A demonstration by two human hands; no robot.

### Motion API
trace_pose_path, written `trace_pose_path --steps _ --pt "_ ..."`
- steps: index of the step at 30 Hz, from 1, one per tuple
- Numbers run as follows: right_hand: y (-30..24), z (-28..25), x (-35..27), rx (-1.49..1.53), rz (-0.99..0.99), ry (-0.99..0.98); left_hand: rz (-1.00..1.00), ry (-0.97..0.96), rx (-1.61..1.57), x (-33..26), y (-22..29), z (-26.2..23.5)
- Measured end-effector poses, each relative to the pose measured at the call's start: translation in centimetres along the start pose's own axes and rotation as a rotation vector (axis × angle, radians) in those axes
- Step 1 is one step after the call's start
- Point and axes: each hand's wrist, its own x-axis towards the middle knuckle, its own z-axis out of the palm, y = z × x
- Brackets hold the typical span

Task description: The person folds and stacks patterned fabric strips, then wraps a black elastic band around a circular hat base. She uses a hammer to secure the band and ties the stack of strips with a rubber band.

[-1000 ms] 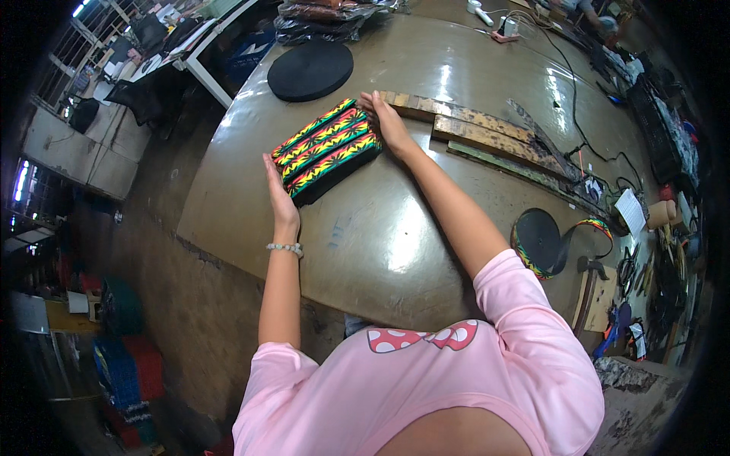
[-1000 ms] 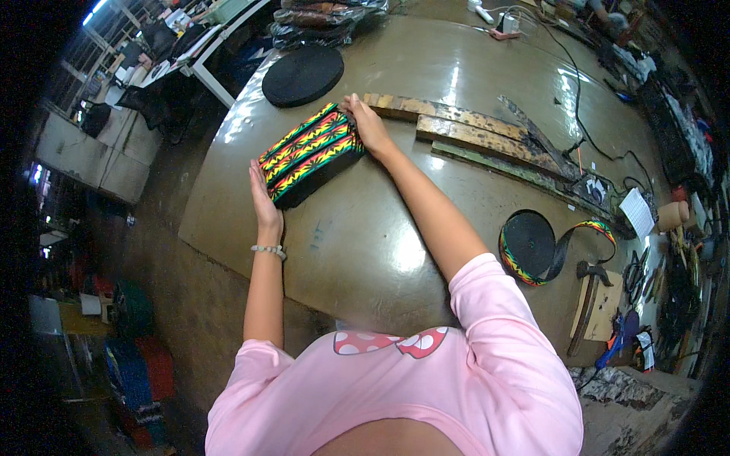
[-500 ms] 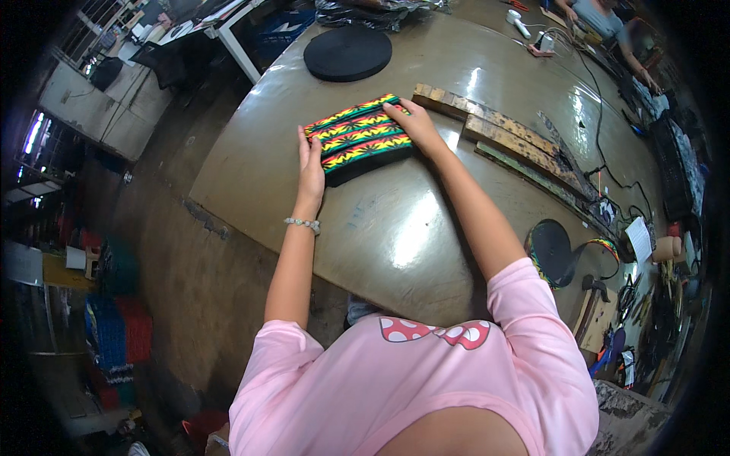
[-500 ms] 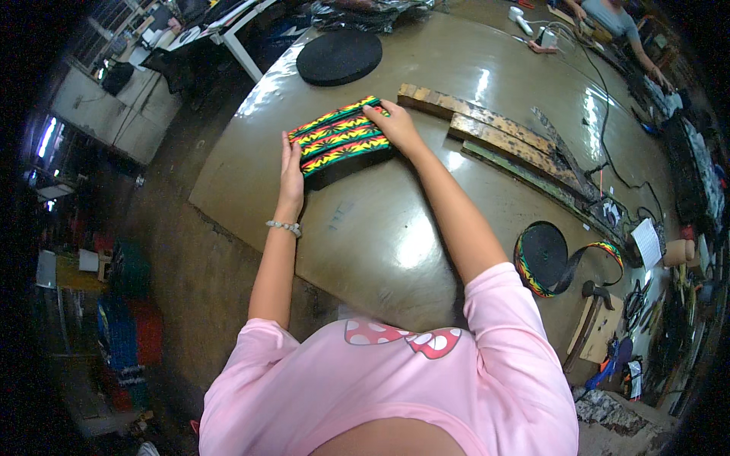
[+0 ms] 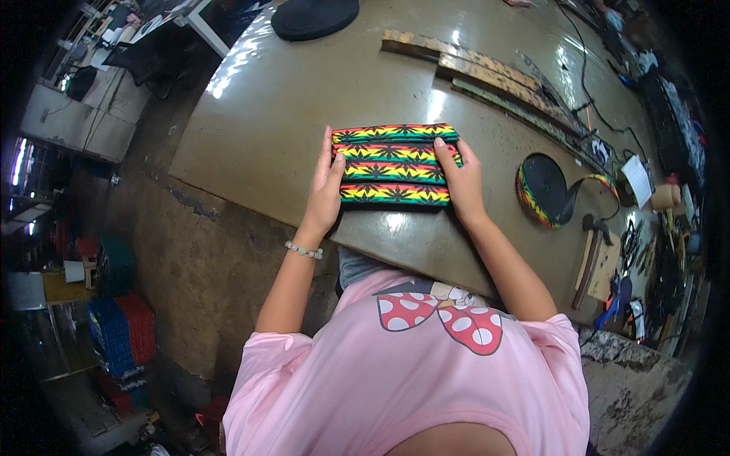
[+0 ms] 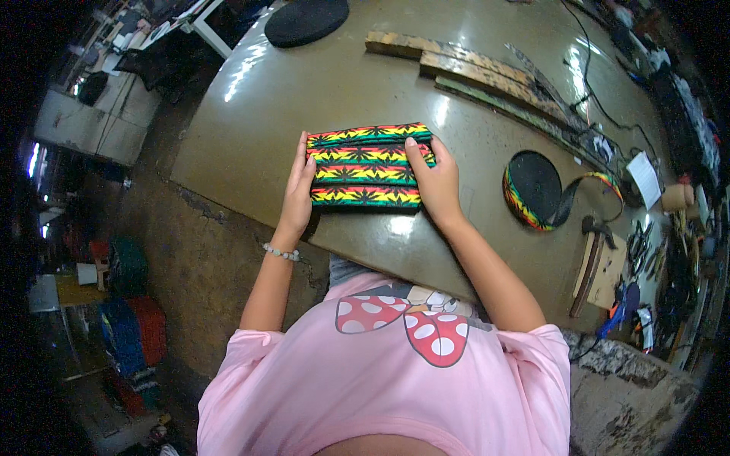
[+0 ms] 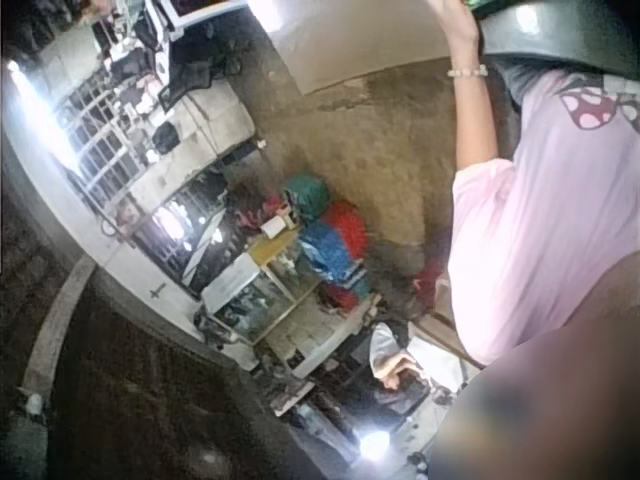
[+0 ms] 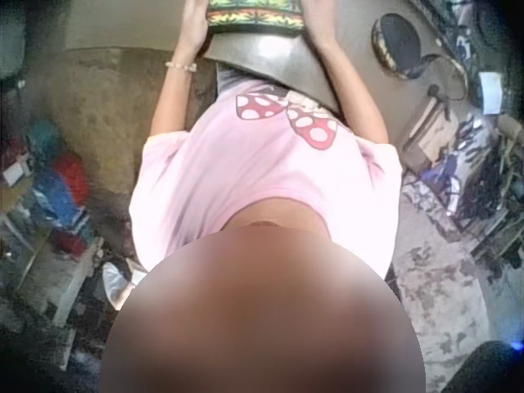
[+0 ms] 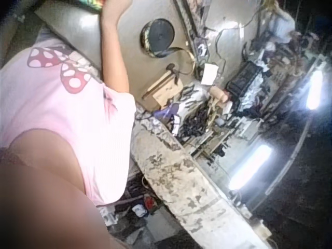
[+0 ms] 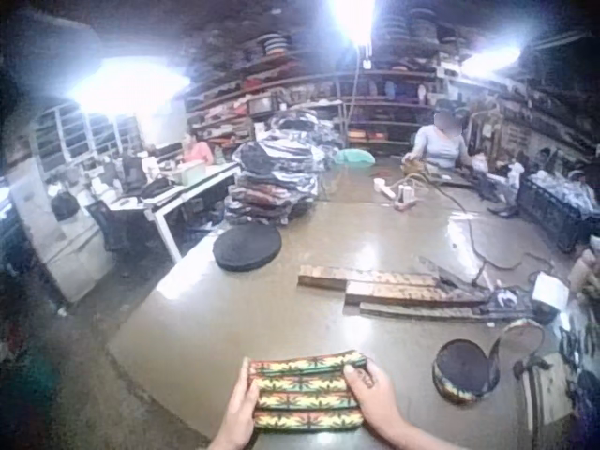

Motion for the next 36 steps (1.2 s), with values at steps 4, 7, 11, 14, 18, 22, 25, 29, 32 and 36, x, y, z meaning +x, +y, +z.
trace_pose_path --steps 4,7,11,14,18,22,25,29,32,36 --pt "-0.4 -1.5 -3.1 0.060 0.016 0.037 0.002 -0.085 0.018 -1.4 0.4 1.3" --pt "-0.1 -2.0 -3.3 0.031 0.026 0.026 0.009 -0.020 -0.034 -1.9 0.6 2.1" --pt "0.2 -2.3 -2.8 0.052 -0.035 0.069 0.087 0.008 -0.074 -1.5 0.6 1.5" --pt "0.3 -2.6 -2.5 0.068 -0.031 0.085 0.063 0.036 -0.142 -1.5 0.0 1.2" --pt "-0.1 -3.4 -2.0 0.061 -0.078 0.108 0.108 0.150 -0.163 -1.8 -0.7 1.2" --pt "-2.0 -4.4 -3.3 -0.146 -0.279 0.218 0.197 0.335 0.014 -3.3 -1.2 -0.7" --pt "-3.7 -5.1 -6.9 -0.184 -0.486 0.262 0.332 0.753 0.560 -6.6 -2.7 -3.6" --pt "-4.4 -3.5 -11.8 0.132 -0.407 -0.258 -0.220 1.129 -0.364 -8.1 -8.0 -4.0" --pt "-4.2 -1.2 -13.0 -0.061 -0.166 -0.795 -0.619 0.749 -1.172 -8.8 -11.4 -3.1" --pt "-4.0 1.4 -13.1 -0.228 -0.150 -1.049 -0.614 0.695 -1.169 -9.2 -12.7 -4.1"
